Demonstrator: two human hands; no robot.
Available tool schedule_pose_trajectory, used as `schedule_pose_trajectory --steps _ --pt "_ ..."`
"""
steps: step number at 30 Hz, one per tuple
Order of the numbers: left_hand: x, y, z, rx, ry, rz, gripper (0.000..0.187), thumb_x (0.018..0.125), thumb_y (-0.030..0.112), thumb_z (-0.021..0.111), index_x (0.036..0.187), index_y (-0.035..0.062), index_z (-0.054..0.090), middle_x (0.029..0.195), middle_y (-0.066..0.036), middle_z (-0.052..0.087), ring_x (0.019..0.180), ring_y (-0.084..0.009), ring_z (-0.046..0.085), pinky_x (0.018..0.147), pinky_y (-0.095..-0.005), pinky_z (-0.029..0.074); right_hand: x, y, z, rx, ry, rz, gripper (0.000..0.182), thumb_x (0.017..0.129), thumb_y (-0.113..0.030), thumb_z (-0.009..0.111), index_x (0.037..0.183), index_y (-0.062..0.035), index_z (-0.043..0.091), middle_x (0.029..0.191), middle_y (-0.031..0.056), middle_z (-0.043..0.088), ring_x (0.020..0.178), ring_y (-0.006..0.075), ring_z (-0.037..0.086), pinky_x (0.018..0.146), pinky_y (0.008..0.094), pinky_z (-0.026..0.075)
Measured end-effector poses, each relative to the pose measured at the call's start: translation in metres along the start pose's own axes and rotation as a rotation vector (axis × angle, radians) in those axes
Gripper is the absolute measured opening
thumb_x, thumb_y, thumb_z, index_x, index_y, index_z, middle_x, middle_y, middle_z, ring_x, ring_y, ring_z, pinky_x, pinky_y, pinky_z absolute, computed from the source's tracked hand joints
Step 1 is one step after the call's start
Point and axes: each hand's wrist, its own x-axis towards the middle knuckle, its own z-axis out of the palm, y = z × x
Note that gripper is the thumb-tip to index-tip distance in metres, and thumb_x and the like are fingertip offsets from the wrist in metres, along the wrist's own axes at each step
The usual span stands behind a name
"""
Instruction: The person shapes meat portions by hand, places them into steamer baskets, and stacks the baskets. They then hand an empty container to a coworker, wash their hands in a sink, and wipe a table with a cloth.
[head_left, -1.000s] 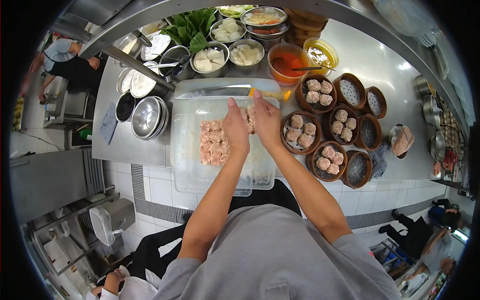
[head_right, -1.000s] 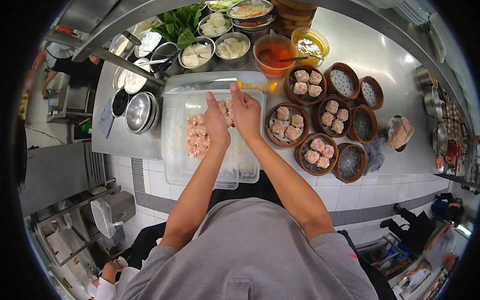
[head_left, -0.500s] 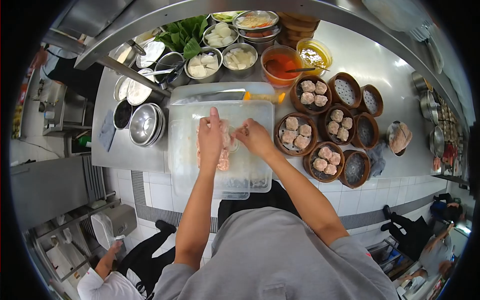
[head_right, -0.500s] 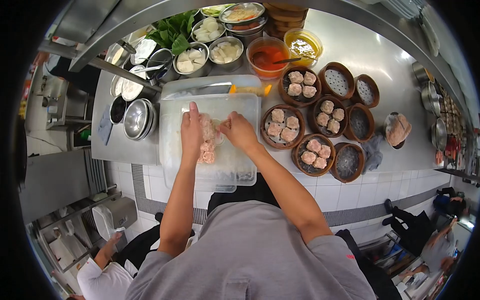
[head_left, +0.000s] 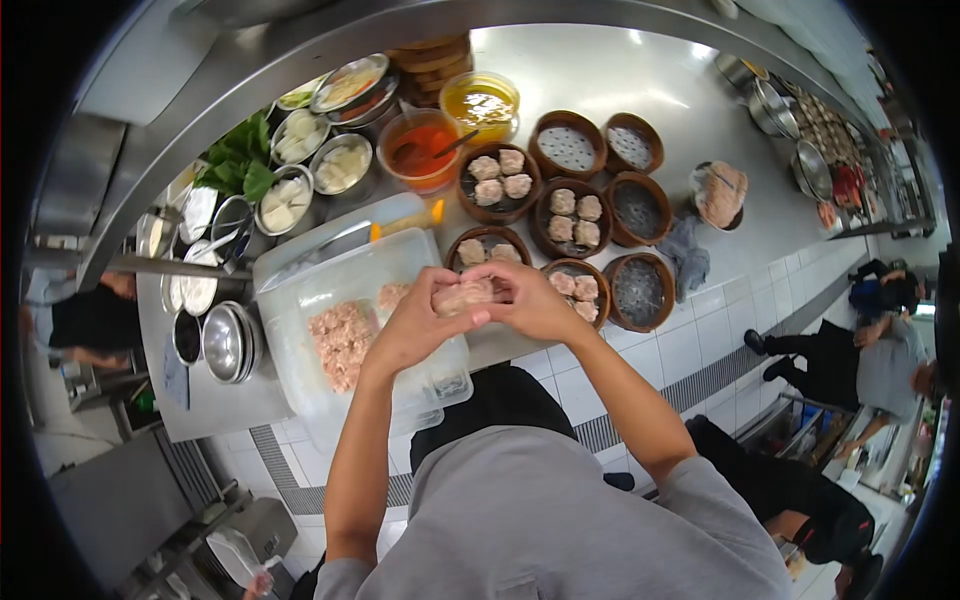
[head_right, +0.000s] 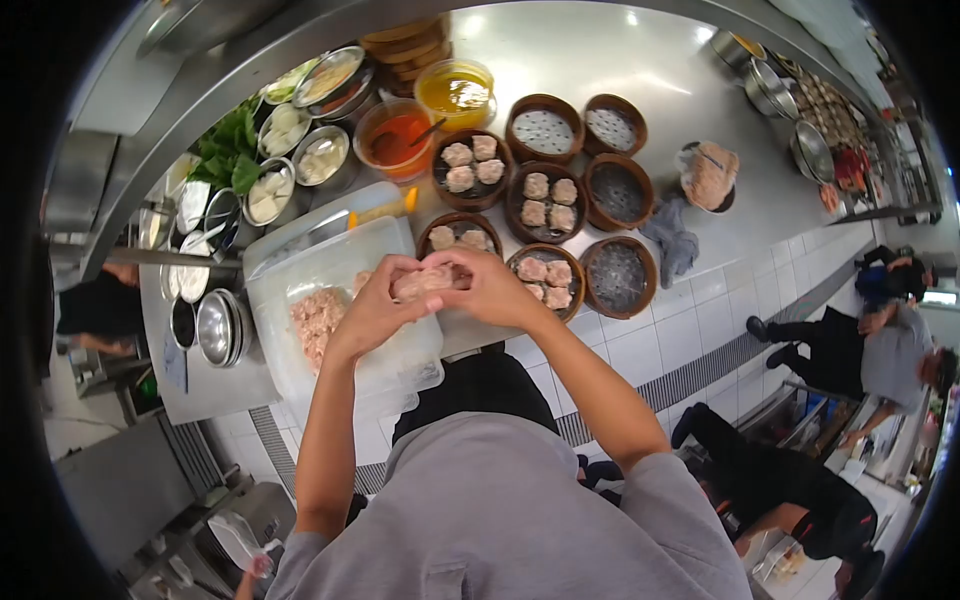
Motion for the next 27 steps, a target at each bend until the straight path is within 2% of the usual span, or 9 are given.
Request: schedule_pose_trajectory --steps 1,2,6,9,18,20,21,23,27 --pt "0.004 0.0 0.01 0.019 -0.073 0.143 0.06 0.081 0.035 0.083 0.12 -0.0029 0.056 0.105 -0.013 0.068 0.091 -0.0157 0.066 0.078 -0.0295 0.054 -0.014 0.008 -0.009 0.11 0.085 0.035 0.044 0.083 -0.009 0.078 0.123 -0.0019 0.063 0.119 0.007 0.061 0.102 0.0135 0.063 0.084 0.029 0.054" --pt "0.011 0.0 0.022 -0.066 -0.079 0.161 0.055 0.08 0.023 0.086 0.12 -0.0029 0.059 0.105 -0.011 0.068 0.089 -0.014 0.066 0.078 -0.0278 0.054 -0.027 0.024 -0.017 0.191 0.131 0.041 0.043 0.084 -0.008 0.078 0.124 -0.0023 0.064 0.115 0.0046 0.062 0.101 0.0108 0.063 0.084 0.0275 0.054" --pt "0.028 0.023 0.062 -0.126 -0.255 0.151 0.045 0.086 0.011 0.079 0.126 -0.002 0.06 0.112 -0.007 0.067 0.093 -0.0093 0.063 0.08 -0.0244 0.053 -0.074 0.012 -0.054 0.218 0.175 0.141 0.044 0.085 -0.004 0.078 0.126 -0.0004 0.063 0.122 0.006 0.063 0.107 0.0139 0.063 0.092 0.0292 0.053" --pt "0.042 0.04 0.081 0.023 -0.323 0.137 0.043 0.088 0.01 0.077 0.126 -0.0037 0.061 0.11 -0.007 0.068 0.097 -0.0095 0.064 0.082 -0.0242 0.053 -0.093 0.017 -0.076 0.276 0.186 0.183 0.045 0.085 -0.003 0.078 0.127 0.0016 0.062 0.118 0.0051 0.065 0.104 0.0118 0.063 0.091 0.0278 0.053" --pt "0.091 0.037 0.126 -0.51 -0.405 -0.031 0.039 0.089 0.013 0.075 0.123 -0.0029 0.065 0.111 -0.008 0.07 0.092 -0.0115 0.065 0.086 -0.0276 0.052 -0.106 0.031 -0.129 0.457 0.206 0.073 0.039 0.087 -0.011 0.077 0.122 0.0021 0.064 0.107 0.0055 0.07 0.092 0.0119 0.065 0.08 0.0276 0.054" --pt "0.1 0.044 0.138 -0.24 -0.22 0.15 0.038 0.087 0.013 0.075 0.121 -0.0009 0.066 0.108 -0.009 0.07 0.092 -0.0128 0.065 0.087 -0.028 0.052 -0.103 0.017 -0.135 -0.434 0.406 0.165 0.041 0.085 -0.016 0.079 0.121 -0.001 0.065 0.107 0.0121 0.07 0.089 0.0216 0.068 0.081 0.0293 0.053" --pt "0.104 0.048 0.14 0.026 -0.032 0.323 0.037 0.085 0.013 0.075 0.119 0.0011 0.067 0.106 -0.01 0.07 0.092 -0.014 0.066 0.089 -0.0284 0.051 -0.099 0.02 -0.14 -0.435 0.406 0.159 0.041 0.085 -0.016 0.079 0.121 -0.001 0.065 0.107 0.0121 0.07 0.089 0.0216 0.068 0.081 0.0293 0.053" --pt "0.131 0.06 0.136 0.329 0.196 0.546 0.04 0.077 0.018 0.077 0.113 0.0044 0.068 0.105 -0.016 0.069 0.094 -0.0304 0.067 0.088 -0.0378 0.052 -0.085 0.03 -0.15 -0.46 0.719 0.111 0.042 0.082 -0.02 0.08 0.118 -0.0033 0.066 0.103 0.0158 0.069 0.092 0.031 0.066 0.083 0.0342 0.052" --pt "0.228 0.077 0.118 0.434 0.185 0.553 0.036 0.077 0.015 0.074 0.11 0.0047 0.064 0.101 -0.018 0.068 0.099 -0.0356 0.063 0.084 -0.0434 0.05 -0.022 0.044 -0.2 -0.702 0.742 -0.154 0.038 0.079 -0.015 0.079 0.113 -0.0026 0.065 0.101 0.0143 0.066 0.1 0.0335 0.062 0.089 0.0412 0.05"
